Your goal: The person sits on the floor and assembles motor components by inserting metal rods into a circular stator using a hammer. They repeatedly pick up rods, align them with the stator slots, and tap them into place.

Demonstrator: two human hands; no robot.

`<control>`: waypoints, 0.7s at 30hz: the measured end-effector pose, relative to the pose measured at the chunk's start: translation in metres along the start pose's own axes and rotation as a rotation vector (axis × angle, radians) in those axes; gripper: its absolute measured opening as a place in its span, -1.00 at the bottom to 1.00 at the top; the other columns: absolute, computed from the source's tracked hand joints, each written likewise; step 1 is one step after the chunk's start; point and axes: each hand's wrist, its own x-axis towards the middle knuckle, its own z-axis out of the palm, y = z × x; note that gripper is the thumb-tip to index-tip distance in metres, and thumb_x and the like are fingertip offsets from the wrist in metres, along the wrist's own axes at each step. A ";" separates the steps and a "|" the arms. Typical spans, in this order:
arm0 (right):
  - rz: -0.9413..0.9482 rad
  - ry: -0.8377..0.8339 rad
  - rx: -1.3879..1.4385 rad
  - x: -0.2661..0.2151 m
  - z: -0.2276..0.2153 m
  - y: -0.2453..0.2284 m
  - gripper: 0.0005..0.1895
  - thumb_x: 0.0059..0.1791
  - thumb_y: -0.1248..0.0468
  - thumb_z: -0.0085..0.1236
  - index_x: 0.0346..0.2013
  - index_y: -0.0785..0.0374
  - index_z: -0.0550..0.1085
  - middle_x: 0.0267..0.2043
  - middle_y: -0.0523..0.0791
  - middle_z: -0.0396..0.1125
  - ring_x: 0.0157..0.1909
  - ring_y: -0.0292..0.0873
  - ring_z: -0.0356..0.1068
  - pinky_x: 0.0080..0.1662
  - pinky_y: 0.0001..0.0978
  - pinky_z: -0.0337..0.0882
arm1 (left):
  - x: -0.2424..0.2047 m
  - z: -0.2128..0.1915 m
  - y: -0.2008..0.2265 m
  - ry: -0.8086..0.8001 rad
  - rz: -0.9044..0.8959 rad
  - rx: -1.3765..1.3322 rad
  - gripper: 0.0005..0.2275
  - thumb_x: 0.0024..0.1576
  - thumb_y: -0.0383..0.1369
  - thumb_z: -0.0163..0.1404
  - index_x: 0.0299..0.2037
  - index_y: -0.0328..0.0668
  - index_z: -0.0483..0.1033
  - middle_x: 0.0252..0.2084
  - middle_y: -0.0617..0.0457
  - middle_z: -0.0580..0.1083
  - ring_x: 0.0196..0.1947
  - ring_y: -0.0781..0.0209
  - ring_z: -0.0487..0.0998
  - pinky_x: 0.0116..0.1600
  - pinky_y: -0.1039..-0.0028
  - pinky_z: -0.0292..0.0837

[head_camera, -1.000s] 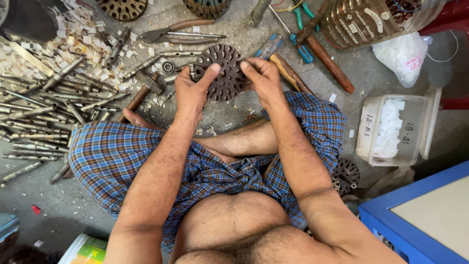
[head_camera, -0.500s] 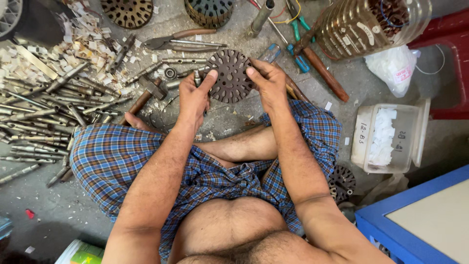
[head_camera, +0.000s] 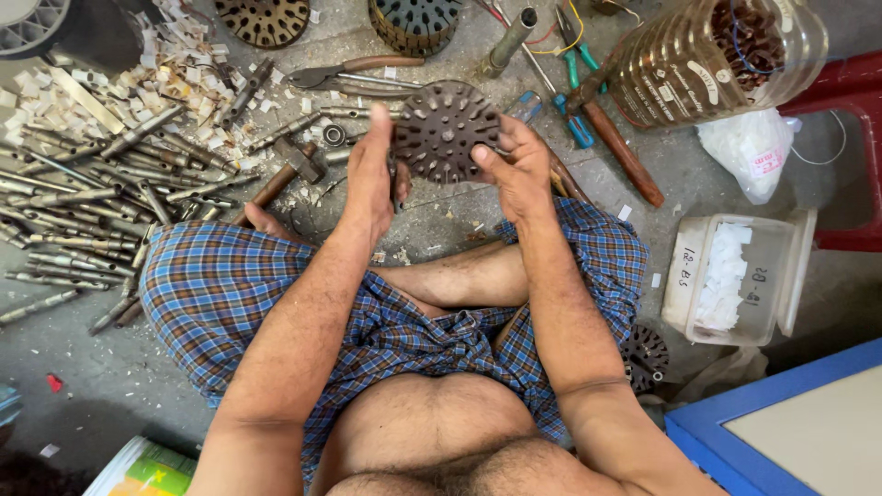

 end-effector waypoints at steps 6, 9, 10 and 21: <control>-0.318 0.013 -0.237 0.001 -0.015 -0.001 -0.54 0.04 0.58 0.28 0.20 0.33 0.40 0.10 -0.04 0.47 0.11 -0.20 0.48 0.14 -0.36 0.52 | 0.007 -0.007 0.012 -0.006 -0.017 -0.247 -0.59 0.30 -0.13 -0.25 0.17 -0.17 0.50 -0.36 0.11 0.54 -0.48 0.34 0.48 -0.35 0.47 0.42; -0.348 0.010 -0.551 -0.004 -0.005 -0.011 -0.65 0.04 0.54 0.30 0.08 0.30 0.47 -0.01 -0.08 0.51 0.03 -0.23 0.52 0.08 -0.37 0.55 | 0.009 -0.007 0.020 -0.132 0.124 -0.208 -0.72 0.36 -0.34 -0.13 0.20 -0.24 0.49 -0.16 0.00 0.57 -0.28 0.25 0.57 -0.12 0.44 0.52; -0.336 0.019 -0.679 -0.008 -0.001 -0.014 -0.70 0.03 0.52 0.31 0.03 0.29 0.50 -0.06 -0.10 0.53 -0.01 -0.24 0.54 0.03 -0.37 0.58 | 0.010 -0.007 0.024 -0.075 0.153 -0.175 -0.71 0.34 -0.35 -0.13 0.19 -0.25 0.48 -0.12 0.02 0.59 -0.23 0.26 0.61 -0.07 0.45 0.56; -0.642 -0.314 -1.135 -0.016 0.037 -0.025 -0.66 -0.14 0.63 0.21 -0.13 0.31 0.51 0.00 -0.03 0.51 0.16 0.01 0.51 0.25 -0.15 0.47 | 0.002 -0.013 0.030 0.016 0.586 0.794 -0.69 0.14 -0.35 0.23 0.10 -0.14 0.60 -0.03 -0.07 0.62 -0.13 0.13 0.64 -0.09 0.30 0.54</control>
